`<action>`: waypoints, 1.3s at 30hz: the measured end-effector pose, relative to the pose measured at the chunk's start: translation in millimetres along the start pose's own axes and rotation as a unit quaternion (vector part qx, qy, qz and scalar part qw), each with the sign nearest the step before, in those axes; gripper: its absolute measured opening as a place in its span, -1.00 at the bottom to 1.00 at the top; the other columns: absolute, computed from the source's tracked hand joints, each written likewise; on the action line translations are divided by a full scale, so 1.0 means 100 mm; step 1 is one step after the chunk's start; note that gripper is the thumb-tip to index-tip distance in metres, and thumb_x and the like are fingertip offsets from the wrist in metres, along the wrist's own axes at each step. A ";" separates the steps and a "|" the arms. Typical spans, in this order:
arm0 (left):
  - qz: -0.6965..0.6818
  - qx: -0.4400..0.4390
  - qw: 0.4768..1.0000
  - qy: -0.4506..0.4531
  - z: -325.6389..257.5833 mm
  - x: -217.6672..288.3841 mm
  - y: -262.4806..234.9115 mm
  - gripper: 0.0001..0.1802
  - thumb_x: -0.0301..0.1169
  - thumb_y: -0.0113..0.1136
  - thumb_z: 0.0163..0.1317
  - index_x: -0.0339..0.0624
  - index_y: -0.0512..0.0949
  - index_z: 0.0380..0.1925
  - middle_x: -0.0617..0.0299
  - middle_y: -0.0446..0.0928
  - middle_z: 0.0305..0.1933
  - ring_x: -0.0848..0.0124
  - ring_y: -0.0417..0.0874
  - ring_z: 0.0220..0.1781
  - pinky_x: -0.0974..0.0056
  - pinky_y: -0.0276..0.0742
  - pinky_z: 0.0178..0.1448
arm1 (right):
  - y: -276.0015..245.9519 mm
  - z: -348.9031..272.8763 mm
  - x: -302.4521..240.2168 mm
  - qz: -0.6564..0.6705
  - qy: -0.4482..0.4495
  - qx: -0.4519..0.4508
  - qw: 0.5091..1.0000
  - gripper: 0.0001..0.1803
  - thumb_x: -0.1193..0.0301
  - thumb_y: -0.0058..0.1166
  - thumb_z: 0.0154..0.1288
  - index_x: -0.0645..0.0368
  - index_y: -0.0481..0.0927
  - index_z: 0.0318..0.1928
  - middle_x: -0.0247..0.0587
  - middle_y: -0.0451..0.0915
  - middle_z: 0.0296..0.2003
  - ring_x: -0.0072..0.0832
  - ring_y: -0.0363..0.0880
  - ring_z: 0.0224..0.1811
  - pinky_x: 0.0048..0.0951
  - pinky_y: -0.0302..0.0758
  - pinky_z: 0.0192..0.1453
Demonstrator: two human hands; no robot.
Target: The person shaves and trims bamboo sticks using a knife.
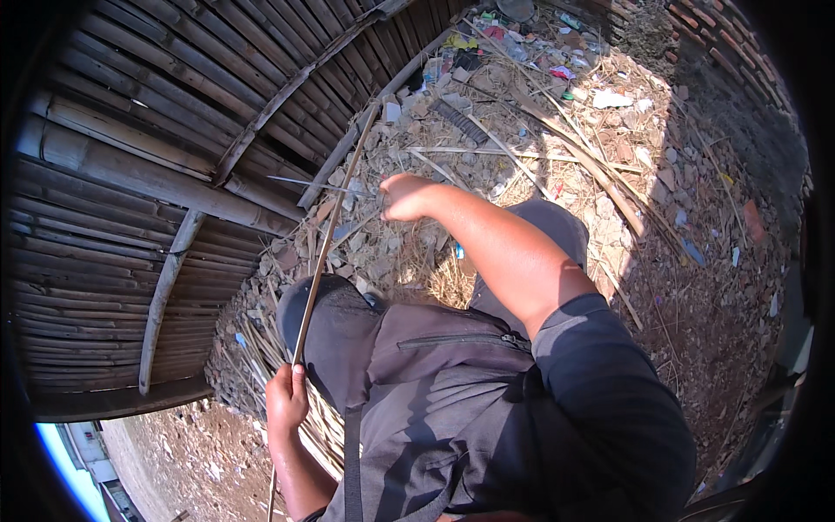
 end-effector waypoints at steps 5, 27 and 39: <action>0.084 0.039 0.995 0.021 0.00 0.16 -0.08 -0.56 -0.18 0.00 0.53 -0.30 0.38 -0.47 -0.15 0.44 -0.64 -0.18 0.48 -0.55 -0.02 0.37 -0.44 | -0.04 -0.35 -0.49 -0.086 -0.057 -0.130 0.986 -0.64 0.32 0.23 0.07 0.12 0.68 -0.08 -0.01 0.70 -0.10 -0.02 0.67 -0.02 -0.07 0.59 0.05; 0.127 0.088 0.987 0.029 0.04 0.01 0.14 -0.62 -0.20 0.03 0.51 -0.28 0.41 -0.41 -0.19 0.50 -0.60 -0.26 0.55 -0.47 -0.14 0.39 -0.41 | 0.08 -0.16 -0.37 -0.065 -0.023 -0.098 0.993 -0.68 0.46 0.10 0.03 0.12 0.74 -0.16 0.06 0.71 -0.12 -0.02 0.69 -0.06 -0.08 0.61 -0.01; 0.184 0.083 0.979 0.022 0.04 0.05 0.07 -0.64 -0.20 0.07 0.48 -0.25 0.42 -0.42 -0.18 0.55 -0.53 -0.24 0.60 -0.42 -0.17 0.44 -0.38 | -0.12 0.04 0.15 -0.037 0.093 -0.107 0.989 -0.68 0.45 0.07 0.10 0.20 0.71 -0.12 0.08 0.70 -0.10 -0.05 0.69 -0.04 -0.11 0.60 0.03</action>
Point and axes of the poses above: each hand's wrist, its own z-axis towards the middle knuckle, its own y-axis out of the palm, x = y × z, the point moved 3 cm from there along z, towards the middle knuckle
